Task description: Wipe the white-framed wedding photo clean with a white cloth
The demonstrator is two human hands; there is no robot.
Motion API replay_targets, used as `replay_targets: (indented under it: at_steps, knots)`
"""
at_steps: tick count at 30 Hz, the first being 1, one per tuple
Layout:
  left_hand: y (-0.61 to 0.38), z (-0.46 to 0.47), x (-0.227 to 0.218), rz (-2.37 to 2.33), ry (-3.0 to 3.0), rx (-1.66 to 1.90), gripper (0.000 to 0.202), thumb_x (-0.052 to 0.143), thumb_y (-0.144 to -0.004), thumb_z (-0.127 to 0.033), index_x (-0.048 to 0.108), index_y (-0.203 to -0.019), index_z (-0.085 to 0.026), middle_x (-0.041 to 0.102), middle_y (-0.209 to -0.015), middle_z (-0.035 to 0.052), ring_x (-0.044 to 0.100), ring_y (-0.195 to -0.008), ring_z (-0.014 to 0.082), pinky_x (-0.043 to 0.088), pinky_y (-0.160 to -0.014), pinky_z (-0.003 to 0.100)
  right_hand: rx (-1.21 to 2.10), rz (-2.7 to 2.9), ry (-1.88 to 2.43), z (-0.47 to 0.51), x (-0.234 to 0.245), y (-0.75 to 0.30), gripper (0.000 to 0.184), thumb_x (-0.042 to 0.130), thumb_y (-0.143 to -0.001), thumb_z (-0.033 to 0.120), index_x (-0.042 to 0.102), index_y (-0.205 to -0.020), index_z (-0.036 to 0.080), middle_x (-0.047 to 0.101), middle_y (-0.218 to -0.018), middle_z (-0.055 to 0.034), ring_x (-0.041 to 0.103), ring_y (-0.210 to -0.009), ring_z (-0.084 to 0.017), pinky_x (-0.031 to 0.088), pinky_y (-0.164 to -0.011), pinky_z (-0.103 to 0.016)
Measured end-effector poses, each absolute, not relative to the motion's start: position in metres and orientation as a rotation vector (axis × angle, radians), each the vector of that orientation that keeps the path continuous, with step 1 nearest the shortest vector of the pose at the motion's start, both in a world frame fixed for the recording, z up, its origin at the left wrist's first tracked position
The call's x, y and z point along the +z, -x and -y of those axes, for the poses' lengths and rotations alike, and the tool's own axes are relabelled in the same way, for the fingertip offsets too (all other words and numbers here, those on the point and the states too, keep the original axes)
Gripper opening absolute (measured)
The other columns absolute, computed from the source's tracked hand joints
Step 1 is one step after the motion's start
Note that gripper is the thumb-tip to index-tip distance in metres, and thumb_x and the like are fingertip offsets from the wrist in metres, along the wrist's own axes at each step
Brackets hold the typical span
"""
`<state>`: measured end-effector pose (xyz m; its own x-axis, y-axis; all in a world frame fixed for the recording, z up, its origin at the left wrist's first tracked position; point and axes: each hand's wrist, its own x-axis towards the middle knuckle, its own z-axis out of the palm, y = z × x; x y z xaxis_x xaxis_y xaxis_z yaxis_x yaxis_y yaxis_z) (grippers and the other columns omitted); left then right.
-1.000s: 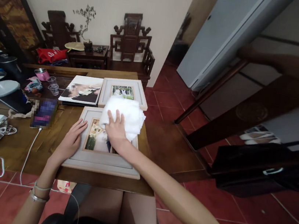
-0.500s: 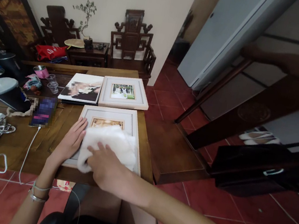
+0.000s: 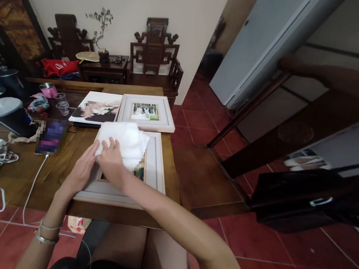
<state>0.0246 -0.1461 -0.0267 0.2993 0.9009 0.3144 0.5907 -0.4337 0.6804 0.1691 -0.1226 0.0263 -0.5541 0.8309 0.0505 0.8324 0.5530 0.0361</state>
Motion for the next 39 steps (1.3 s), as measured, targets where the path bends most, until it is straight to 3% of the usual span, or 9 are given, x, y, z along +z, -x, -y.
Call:
replay_targets:
  at_steps: [4, 7, 11, 15, 18, 23, 27, 31, 39]
  knots:
    - [-0.024, 0.145, -0.028, -1.354, -2.122, 0.962, 0.055, 0.023, -0.100, -0.041, 0.031, -0.148, -0.015, 0.031, -0.155, 0.0114, 0.027, -0.143, 0.0198, 0.020, -0.119, 0.040, -0.024, 2.856, 1.215, 0.171, 0.004, -0.185, 0.024, 0.052, -0.088, 0.018, 0.074, -0.100, 0.019, 0.047, -0.144, -0.0120, 0.040, -0.133, -0.031, 0.030, -0.110, -0.049]
    - [-0.025, 0.142, -0.032, -1.380, -2.162, 0.897, 0.052, 0.027, -0.100, -0.038, 0.038, -0.144, -0.012, 0.037, -0.152, 0.0128, 0.029, -0.142, 0.0206, 0.021, -0.119, 0.042, 0.105, 2.914, 1.091, 0.208, 0.001, -0.215, 0.020, 0.057, -0.084, 0.015, 0.073, -0.096, 0.017, 0.048, -0.143, -0.0141, 0.040, -0.134, -0.032, 0.033, -0.109, -0.048]
    - [-0.027, 0.138, -0.040, -1.390, -2.252, 0.837, 0.046, 0.035, -0.098, -0.033, 0.048, -0.137, -0.012, 0.044, -0.147, 0.0140, 0.029, -0.143, 0.0229, 0.025, -0.117, 0.047, 0.303, 3.007, 1.104, 0.230, 0.037, -0.249, 0.022, 0.062, -0.078, 0.016, 0.073, -0.097, 0.012, 0.053, -0.137, -0.0203, 0.046, -0.128, -0.035, 0.037, -0.106, -0.047]
    - [-0.028, 0.137, -0.042, -1.400, -2.224, 0.909, 0.043, 0.036, -0.097, -0.029, 0.053, -0.133, -0.014, 0.048, -0.144, 0.0132, 0.033, -0.141, 0.0235, 0.027, -0.116, 0.049, 0.455, 3.102, 1.204, 0.226, 0.082, -0.240, 0.021, 0.060, -0.077, 0.007, 0.074, -0.090, 0.014, 0.064, -0.122, -0.0179, 0.059, -0.114, -0.030, 0.043, -0.101, -0.040]
    - [-0.028, 0.139, -0.036, -1.370, -2.129, 0.977, 0.042, 0.036, -0.097, -0.031, 0.058, -0.128, -0.014, 0.054, -0.138, 0.0131, 0.037, -0.138, 0.0229, 0.027, -0.116, 0.046, 0.454, 3.097, 1.126, 0.220, 0.087, -0.213, 0.019, 0.063, -0.075, 0.008, 0.075, -0.089, 0.014, 0.065, -0.117, -0.0182, 0.061, -0.109, -0.030, 0.043, -0.101, -0.041]
    - [-0.029, 0.146, -0.025, -1.380, -1.931, 1.069, 0.046, 0.030, -0.099, -0.037, 0.059, -0.126, -0.013, 0.054, -0.139, 0.0114, 0.041, -0.136, 0.0205, 0.028, -0.116, 0.043, 0.315, 2.958, 0.984, 0.218, 0.055, -0.176, 0.018, 0.058, -0.080, 0.014, 0.073, -0.090, 0.010, 0.067, -0.111, -0.0218, 0.056, -0.116, -0.033, 0.037, -0.103, -0.049]
    - [-0.029, 0.145, -0.025, -1.400, -2.055, 1.016, 0.048, 0.029, -0.099, -0.037, 0.060, -0.125, -0.011, 0.057, -0.136, 0.0125, 0.042, -0.135, 0.0220, 0.031, -0.115, 0.043, 0.284, 2.834, 1.050, 0.225, 0.020, -0.178, 0.023, 0.057, -0.083, 0.022, 0.072, -0.096, 0.009, 0.053, -0.134, -0.0232, 0.041, -0.130, -0.039, 0.035, -0.105, -0.053]
    - [-0.029, 0.140, -0.029, -1.381, -2.164, 0.955, 0.047, 0.034, -0.098, -0.036, 0.062, -0.121, -0.007, 0.059, -0.132, 0.0162, 0.042, -0.135, 0.0259, 0.031, -0.115, 0.048, 0.315, 2.802, 1.159, 0.237, 0.001, -0.218, 0.024, 0.053, -0.087, 0.018, 0.073, -0.098, 0.013, 0.048, -0.142, -0.0170, 0.033, -0.137, -0.034, 0.033, -0.109, -0.049]
    - [-0.027, 0.138, -0.040, -1.375, -2.266, 0.969, 0.039, 0.040, -0.096, -0.029, 0.059, -0.125, -0.013, 0.057, -0.135, 0.0138, 0.041, -0.136, 0.0246, 0.031, -0.114, 0.050, 0.309, 2.843, 1.421, 0.247, 0.063, -0.270, 0.028, 0.053, -0.075, 0.001, 0.075, -0.089, 0.011, 0.063, -0.125, -0.0196, 0.057, -0.118, -0.031, 0.044, -0.104, -0.042]
